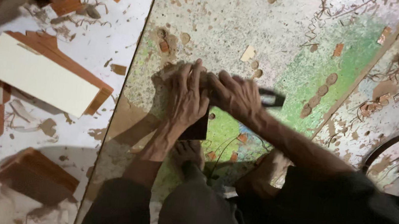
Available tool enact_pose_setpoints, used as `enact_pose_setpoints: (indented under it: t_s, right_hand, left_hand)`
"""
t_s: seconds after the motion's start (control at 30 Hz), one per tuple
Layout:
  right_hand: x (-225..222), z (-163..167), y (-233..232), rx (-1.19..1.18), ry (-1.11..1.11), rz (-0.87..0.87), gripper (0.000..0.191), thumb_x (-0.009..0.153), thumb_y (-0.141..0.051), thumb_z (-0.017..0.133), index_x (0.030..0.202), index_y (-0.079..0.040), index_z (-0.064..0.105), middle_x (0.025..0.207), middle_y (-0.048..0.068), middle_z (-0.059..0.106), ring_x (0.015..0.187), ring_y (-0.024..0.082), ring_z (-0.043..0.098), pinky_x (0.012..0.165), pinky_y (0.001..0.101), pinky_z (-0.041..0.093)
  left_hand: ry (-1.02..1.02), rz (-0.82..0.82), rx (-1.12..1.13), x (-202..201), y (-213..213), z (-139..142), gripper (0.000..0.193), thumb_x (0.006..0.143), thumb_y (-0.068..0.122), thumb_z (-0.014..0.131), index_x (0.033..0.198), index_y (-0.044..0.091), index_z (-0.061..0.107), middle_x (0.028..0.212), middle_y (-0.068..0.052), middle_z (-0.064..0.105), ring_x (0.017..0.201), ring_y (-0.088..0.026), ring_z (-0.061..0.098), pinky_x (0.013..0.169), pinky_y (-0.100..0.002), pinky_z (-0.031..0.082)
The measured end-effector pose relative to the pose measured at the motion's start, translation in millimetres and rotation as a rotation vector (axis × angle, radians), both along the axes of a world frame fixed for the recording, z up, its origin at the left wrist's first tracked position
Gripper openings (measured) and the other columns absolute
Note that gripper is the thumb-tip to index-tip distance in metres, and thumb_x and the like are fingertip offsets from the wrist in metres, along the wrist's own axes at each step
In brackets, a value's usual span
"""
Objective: The person sands multiple small wooden blocks one at a time using a sanding block. They pick up each block, sand its surfaces, and place it back on the floor among other finished pieces.
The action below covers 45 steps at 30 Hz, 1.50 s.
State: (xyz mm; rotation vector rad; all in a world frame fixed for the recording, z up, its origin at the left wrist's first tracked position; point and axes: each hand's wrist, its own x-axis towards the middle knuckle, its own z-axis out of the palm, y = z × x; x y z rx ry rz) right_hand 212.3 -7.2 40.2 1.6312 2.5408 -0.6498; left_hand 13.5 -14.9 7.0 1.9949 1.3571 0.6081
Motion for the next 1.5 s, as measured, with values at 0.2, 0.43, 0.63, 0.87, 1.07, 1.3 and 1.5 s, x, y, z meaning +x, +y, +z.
enact_pose_setpoints:
  t_s: [0.2, 0.43, 0.63, 0.87, 1.07, 1.3, 1.5]
  right_hand:
    - [-15, -6, 86, 0.411, 0.207, 0.721, 0.020, 0.088, -0.026, 0.075, 0.102, -0.020, 0.061, 0.104, 0.000, 0.060, 0.088, 0.021, 0.068, 0.064, 0.0363, 0.053]
    - [-33, 41, -2, 0.153, 0.136, 0.015, 0.047, 0.090, -0.034, 0.072, 0.131, -0.014, 0.061, 0.095, 0.011, 0.060, 0.059, 0.026, 0.063, 0.040, 0.0395, 0.043]
    - [-34, 62, -26, 0.071, -0.014, -0.273, 0.040, 0.094, -0.041, 0.073, 0.121, -0.016, 0.057, 0.088, 0.011, 0.054, 0.057, 0.029, 0.060, 0.039, 0.0444, 0.040]
    - [-31, 15, -3, -0.009, 0.002, -0.326, 0.041, 0.095, -0.042, 0.074, 0.117, -0.014, 0.056, 0.083, 0.006, 0.054, 0.052, 0.022, 0.058, 0.038, 0.0377, 0.043]
    - [-16, 19, 12, 0.068, 0.070, -0.101, 0.050, 0.092, -0.035, 0.080, 0.128, -0.013, 0.054, 0.100, 0.008, 0.059, 0.069, 0.026, 0.067, 0.045, 0.0424, 0.047]
    - [-3, 8, -7, 0.202, -0.167, 0.032, 0.069, 0.079, -0.027, 0.077, 0.143, -0.027, 0.051, 0.116, 0.001, 0.062, 0.079, 0.015, 0.065, 0.042, 0.0262, 0.043]
    - [-13, -18, 74, -0.240, -0.299, 0.606, 0.024, 0.112, -0.028, 0.059, 0.134, -0.019, 0.059, 0.102, 0.002, 0.064, 0.084, 0.020, 0.065, 0.059, 0.0361, 0.048]
  left_hand:
    - [-0.143, 0.134, 0.110, -3, 5, 12, 0.076, 0.100, 0.039, 0.066, 0.156, -0.001, 0.034, 0.156, -0.021, 0.037, 0.141, -0.043, 0.040, 0.119, -0.061, 0.030]
    - [-0.064, 0.573, 0.061, 6, -33, 33, 0.033, 0.107, 0.019, 0.060, 0.136, 0.004, 0.062, 0.131, -0.016, 0.064, 0.119, -0.039, 0.060, 0.107, -0.049, 0.044]
    - [0.021, 0.209, 0.060, 0, 16, 28, 0.022, 0.102, 0.009, 0.060, 0.117, 0.011, 0.076, 0.117, -0.004, 0.072, 0.109, -0.029, 0.065, 0.099, -0.048, 0.048]
    - [0.008, 0.150, 0.078, 1, 19, 23, 0.035, 0.097, 0.001, 0.057, 0.127, 0.010, 0.074, 0.124, -0.004, 0.071, 0.110, -0.028, 0.063, 0.098, -0.042, 0.049]
    - [0.057, -0.224, 0.183, -25, 51, 27, 0.032, 0.084, 0.023, 0.070, 0.111, 0.006, 0.074, 0.114, -0.012, 0.069, 0.106, -0.031, 0.062, 0.089, -0.049, 0.048]
    - [0.014, -0.400, 0.249, -34, 44, 6, 0.021, 0.105, 0.029, 0.064, 0.108, 0.009, 0.070, 0.110, -0.008, 0.067, 0.106, -0.029, 0.062, 0.093, -0.046, 0.051]
    - [-0.161, -0.333, 0.211, -50, 57, 6, 0.036, 0.098, 0.039, 0.064, 0.088, 0.004, 0.063, 0.093, -0.016, 0.057, 0.087, -0.034, 0.057, 0.087, -0.050, 0.048]
